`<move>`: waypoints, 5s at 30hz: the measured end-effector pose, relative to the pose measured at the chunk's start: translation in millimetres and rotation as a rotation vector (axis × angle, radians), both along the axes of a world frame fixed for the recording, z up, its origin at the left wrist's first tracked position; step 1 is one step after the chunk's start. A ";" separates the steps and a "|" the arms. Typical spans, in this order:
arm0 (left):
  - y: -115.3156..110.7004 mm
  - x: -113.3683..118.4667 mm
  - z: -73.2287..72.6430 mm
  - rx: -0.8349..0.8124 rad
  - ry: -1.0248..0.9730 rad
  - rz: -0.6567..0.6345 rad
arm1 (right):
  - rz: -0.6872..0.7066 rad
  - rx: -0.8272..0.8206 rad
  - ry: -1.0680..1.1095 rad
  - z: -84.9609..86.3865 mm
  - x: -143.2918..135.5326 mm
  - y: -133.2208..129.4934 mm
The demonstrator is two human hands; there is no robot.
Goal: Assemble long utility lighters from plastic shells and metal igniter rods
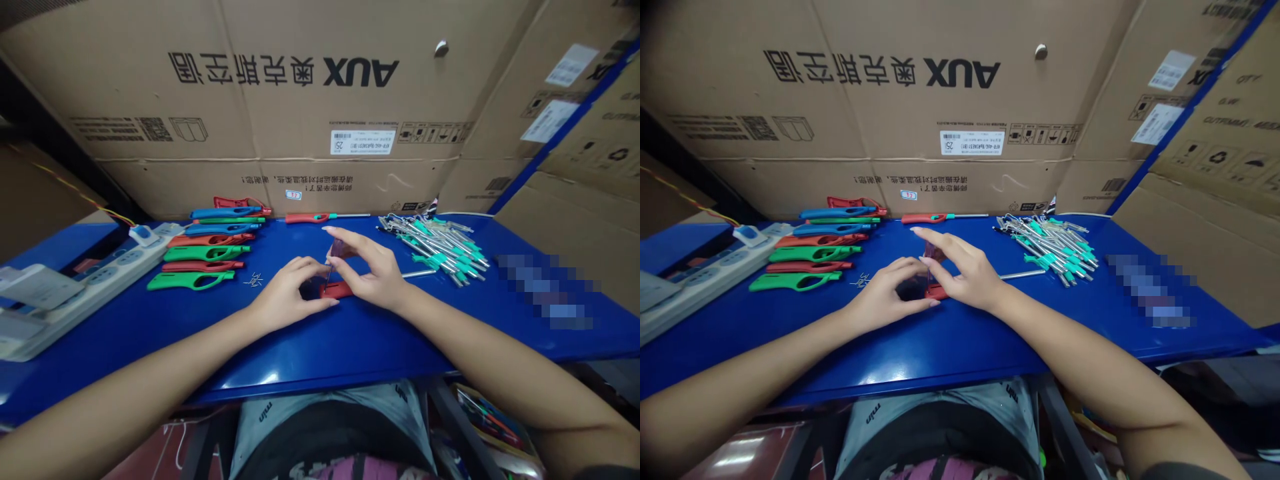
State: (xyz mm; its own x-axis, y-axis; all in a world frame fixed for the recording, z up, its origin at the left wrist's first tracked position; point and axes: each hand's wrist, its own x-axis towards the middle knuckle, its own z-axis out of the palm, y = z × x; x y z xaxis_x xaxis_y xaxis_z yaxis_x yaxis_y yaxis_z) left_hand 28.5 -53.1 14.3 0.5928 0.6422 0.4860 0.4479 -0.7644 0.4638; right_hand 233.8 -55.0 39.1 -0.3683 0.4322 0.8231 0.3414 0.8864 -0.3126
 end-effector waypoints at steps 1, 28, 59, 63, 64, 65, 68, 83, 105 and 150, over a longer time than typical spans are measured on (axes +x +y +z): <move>0.6 -0.8 -1.3 -0.003 0.020 -0.002 | -0.013 0.009 -0.012 -0.9 0.2 0.7; -1.6 1.5 -0.7 -0.134 0.134 -0.047 | -0.014 -0.046 -0.191 11.7 0.5 0.2; -4.7 2.5 0.8 -0.102 0.131 -0.066 | 0.030 -0.046 -0.137 18.5 9.3 2.3; -5.7 4.4 1.6 -0.091 0.134 -0.040 | 0.137 -0.234 -0.052 18.0 5.7 0.8; -5.8 4.7 1.9 -0.096 0.136 -0.040 | 0.094 -0.183 -0.040 17.2 5.4 1.1; -5.9 4.9 2.1 -0.101 0.135 -0.044 | 0.038 -0.107 -0.041 16.3 5.6 1.5; -6.0 5.2 2.4 -0.109 0.126 -0.056 | -0.037 0.064 -0.130 14.4 6.0 2.3; -6.7 5.4 2.9 -0.148 0.118 -0.014 | 0.064 -0.301 -0.059 15.2 0.7 6.8; -7.1 10.0 -0.5 -0.211 0.058 0.018 | 0.045 -0.050 -0.219 24.0 3.0 6.1; -9.1 15.3 -3.2 -0.196 0.102 0.076 | 0.109 0.020 -0.351 27.2 -0.4 3.0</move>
State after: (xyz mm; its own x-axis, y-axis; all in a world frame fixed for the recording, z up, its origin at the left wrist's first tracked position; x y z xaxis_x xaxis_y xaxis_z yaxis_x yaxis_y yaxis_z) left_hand 43.8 -62.2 11.1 0.5789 0.7629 0.2879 0.5528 -0.6268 0.5492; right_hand 233.4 -52.0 66.3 -0.6730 0.3593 0.6465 0.3276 0.9285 -0.1751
